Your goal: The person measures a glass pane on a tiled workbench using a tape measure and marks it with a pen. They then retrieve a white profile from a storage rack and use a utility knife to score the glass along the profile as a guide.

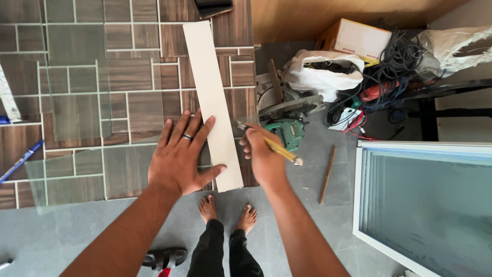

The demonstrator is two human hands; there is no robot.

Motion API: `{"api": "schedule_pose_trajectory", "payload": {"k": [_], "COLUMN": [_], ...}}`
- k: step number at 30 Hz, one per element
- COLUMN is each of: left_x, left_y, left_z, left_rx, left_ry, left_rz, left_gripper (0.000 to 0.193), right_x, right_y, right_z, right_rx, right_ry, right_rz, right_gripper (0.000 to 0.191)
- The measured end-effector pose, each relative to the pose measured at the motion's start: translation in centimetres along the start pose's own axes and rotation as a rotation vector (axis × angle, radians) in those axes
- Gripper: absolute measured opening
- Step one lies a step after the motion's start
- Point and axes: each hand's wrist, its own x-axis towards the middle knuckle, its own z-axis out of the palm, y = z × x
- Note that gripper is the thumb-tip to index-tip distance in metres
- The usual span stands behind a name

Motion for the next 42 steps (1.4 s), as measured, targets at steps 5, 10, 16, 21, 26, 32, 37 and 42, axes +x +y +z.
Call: {"api": "schedule_pose_trajectory", "payload": {"k": [5, 10, 16, 21, 26, 32, 37, 42], "left_x": [-0.2, -0.2, -0.2, -0.5, -0.6, -0.6, -0.8, -1.0], "left_y": [-0.1, -0.1, -0.3, -0.3, -0.2, -0.2, -0.3, -0.3], "left_z": [-0.1, -0.1, 0.4, 1.1, 1.3, 1.1, 0.5, -0.1], "left_rx": [-0.040, -0.047, -0.050, -0.052, -0.059, -0.062, -0.038, -0.092], "left_ry": [0.030, 0.015, 0.068, 0.114, 0.125, 0.128, 0.080, 0.116], "left_rz": [0.001, 0.001, 0.028, 0.038, 0.026, 0.033, 0.039, 0.047], "left_gripper": [0.112, 0.112, 0.112, 0.112, 0.111, 0.111, 0.110, 0.110], "right_x": [0.1, -0.1, 0.3, 1.1, 1.5, 1.2, 1.0, 0.8], "right_y": [-0.6, -1.4, -2.8, -3.9, -4.4, -3.4, -1.4, -0.3], "right_z": [1.0, 1.0, 0.7, 0.4, 0.3, 0.1, 0.0, 0.6], "right_rx": [-0.042, -0.108, -0.209, -0.321, -0.480, -0.373, -0.276, -0.154], "right_ry": [0.036, 0.048, -0.016, -0.121, -0.172, -0.159, -0.069, -0.021], "right_rz": [-0.025, 0.008, 0.012, -0.006, -0.168, -0.135, -0.068, -0.144], "right_gripper": [0.032, 0.033, 0.030, 0.032, 0.034, 0.035, 0.035, 0.033]}}
